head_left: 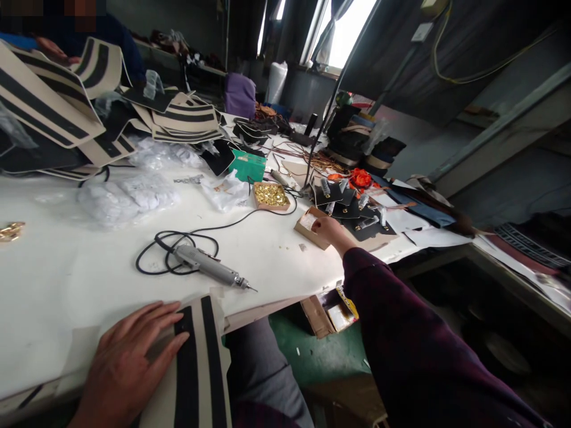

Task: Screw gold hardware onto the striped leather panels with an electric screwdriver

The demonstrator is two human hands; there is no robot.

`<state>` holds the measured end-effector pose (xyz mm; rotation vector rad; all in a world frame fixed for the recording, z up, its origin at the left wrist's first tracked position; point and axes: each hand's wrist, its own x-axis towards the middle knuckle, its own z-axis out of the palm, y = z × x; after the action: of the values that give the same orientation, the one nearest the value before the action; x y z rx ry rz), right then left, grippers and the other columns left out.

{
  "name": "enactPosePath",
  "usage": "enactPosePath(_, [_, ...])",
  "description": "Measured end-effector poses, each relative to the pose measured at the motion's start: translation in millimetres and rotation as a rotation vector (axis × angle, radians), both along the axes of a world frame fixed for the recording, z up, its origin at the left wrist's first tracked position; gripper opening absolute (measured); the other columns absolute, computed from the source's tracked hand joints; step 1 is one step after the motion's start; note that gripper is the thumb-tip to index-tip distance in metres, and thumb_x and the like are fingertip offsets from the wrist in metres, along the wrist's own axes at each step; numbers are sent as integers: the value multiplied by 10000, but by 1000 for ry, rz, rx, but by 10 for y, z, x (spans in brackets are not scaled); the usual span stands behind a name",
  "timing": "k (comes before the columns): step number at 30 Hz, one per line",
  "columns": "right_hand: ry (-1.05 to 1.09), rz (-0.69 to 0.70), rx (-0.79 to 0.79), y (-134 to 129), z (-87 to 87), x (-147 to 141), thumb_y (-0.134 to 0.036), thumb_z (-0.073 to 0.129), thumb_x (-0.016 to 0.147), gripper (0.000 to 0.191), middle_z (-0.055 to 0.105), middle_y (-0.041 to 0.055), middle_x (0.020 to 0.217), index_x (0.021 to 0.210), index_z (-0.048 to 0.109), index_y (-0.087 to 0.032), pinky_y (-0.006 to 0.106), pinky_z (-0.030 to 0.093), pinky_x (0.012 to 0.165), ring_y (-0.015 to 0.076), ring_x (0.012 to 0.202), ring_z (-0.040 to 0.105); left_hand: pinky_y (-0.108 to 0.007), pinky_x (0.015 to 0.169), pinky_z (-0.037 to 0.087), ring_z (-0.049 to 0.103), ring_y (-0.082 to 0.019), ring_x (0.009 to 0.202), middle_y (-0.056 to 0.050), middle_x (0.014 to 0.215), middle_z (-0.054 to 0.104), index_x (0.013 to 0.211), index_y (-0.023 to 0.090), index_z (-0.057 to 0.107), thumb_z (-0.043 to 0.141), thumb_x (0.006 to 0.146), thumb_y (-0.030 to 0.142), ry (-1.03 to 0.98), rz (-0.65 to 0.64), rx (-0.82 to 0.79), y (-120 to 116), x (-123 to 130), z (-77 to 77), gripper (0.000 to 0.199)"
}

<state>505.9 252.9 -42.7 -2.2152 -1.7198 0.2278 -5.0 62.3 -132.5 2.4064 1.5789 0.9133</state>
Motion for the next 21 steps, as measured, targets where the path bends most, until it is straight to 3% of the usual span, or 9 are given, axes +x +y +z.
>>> enactPosePath(2, [50,-6,-10,-84,24,-44,-277,653,977,192,761,98,946,1002,772,-129,323,549,781,224,872,706,-549,1113,448,653,-340,1259,-27,1300,761,1183,351,680,613,949,610,-4,6,11,-2,7,11,355])
enactPosePath(4, [124,24,-12,-193,21,-147,-273,612,961,209,749,65,822,958,775,-142,277,497,692,184,761,680,-548,1108,444,656,-342,1252,-28,1297,762,1172,349,685,602,953,613,-11,11,15,-3,19,31,353])
enactPosePath(11, [393,133,-131,-521,-268,-596,-286,630,896,170,681,16,661,917,749,-165,215,444,542,135,592,618,-530,1051,463,667,-339,1228,-27,1275,768,1177,351,672,583,966,625,-26,-10,43,0,55,117,357])
enactPosePath(15, [462,125,-167,-530,-391,-633,-313,632,894,181,609,-18,587,907,739,-169,213,399,491,114,506,516,-531,1051,456,659,-337,1239,-28,1283,765,1176,349,670,570,978,619,-21,-4,39,-3,54,115,350])
enactPosePath(21, [455,91,-204,-492,-405,-664,-305,646,882,170,592,-30,561,868,738,-163,214,363,471,104,486,483,-520,1065,446,656,-328,1239,-32,1283,766,1179,339,672,562,984,632,-22,-2,40,-12,60,104,369])
